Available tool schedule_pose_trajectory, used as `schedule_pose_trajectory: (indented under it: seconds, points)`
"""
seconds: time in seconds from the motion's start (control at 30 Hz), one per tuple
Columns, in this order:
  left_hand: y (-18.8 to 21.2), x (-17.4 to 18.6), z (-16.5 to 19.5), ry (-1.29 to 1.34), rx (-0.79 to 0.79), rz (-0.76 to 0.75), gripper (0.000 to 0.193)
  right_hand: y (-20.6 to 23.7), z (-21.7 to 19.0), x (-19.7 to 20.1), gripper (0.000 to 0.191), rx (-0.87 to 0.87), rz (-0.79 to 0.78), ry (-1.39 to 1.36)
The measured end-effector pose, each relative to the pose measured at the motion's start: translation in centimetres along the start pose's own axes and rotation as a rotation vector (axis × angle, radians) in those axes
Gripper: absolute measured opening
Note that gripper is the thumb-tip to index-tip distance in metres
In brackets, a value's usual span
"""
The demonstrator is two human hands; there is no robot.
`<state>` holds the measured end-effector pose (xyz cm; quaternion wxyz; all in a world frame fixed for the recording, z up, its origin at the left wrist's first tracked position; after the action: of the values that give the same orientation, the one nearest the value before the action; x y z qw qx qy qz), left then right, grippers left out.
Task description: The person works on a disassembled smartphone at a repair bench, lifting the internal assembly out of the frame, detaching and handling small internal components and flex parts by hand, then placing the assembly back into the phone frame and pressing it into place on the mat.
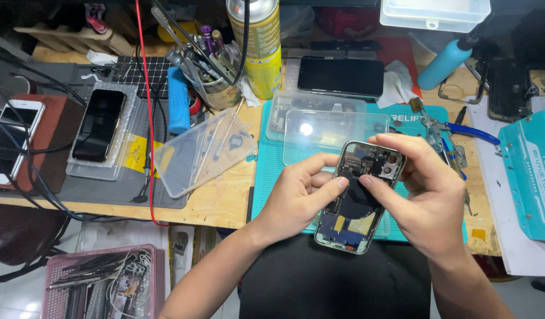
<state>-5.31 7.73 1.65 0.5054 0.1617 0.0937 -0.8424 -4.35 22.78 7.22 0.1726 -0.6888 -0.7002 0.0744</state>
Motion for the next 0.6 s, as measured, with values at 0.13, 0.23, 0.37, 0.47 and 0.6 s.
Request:
schedule_pose_trajectory:
  seconds: [0.13,0.23,0.37,0.47,0.6]
  points:
    - [0.3,-0.3,0.4,-0.019,0.007,0.002,0.034,0.1,1.6,0.2,0.061,-0.156,0.028,-0.110]
    - [0.3,-0.4,1.0,-0.099,-0.023,0.027,0.038,0.0,1.1,0.1,0.061,-0.138,0.007,-0.106]
    - [0.4,-0.3,1.9,-0.211,-0.071,0.083,0.041,0.2,-1.3,0.7,0.052,0.106,0.056,-0.013]
    - [0.7,-0.3,2.4,-0.260,-0.110,0.120,0.041,1.0,-2.5,2.1,0.016,0.231,0.100,-0.293]
    - [1.2,-0.8,3.5,-0.358,-0.220,0.138,0.039,2.2,-3.3,2.6,0.018,0.260,0.032,-0.395]
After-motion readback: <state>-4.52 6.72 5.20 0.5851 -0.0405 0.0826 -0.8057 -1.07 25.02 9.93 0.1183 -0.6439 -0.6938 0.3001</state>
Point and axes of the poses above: each hand's wrist, its own y-axis away from the middle knuckle, its own x-axis out of the back of the hand, z = x × y, the point moved 9 cm from there along -y, towards the middle knuckle, and after that the axes turned 2 degrees about z, right-handed, at the moved point
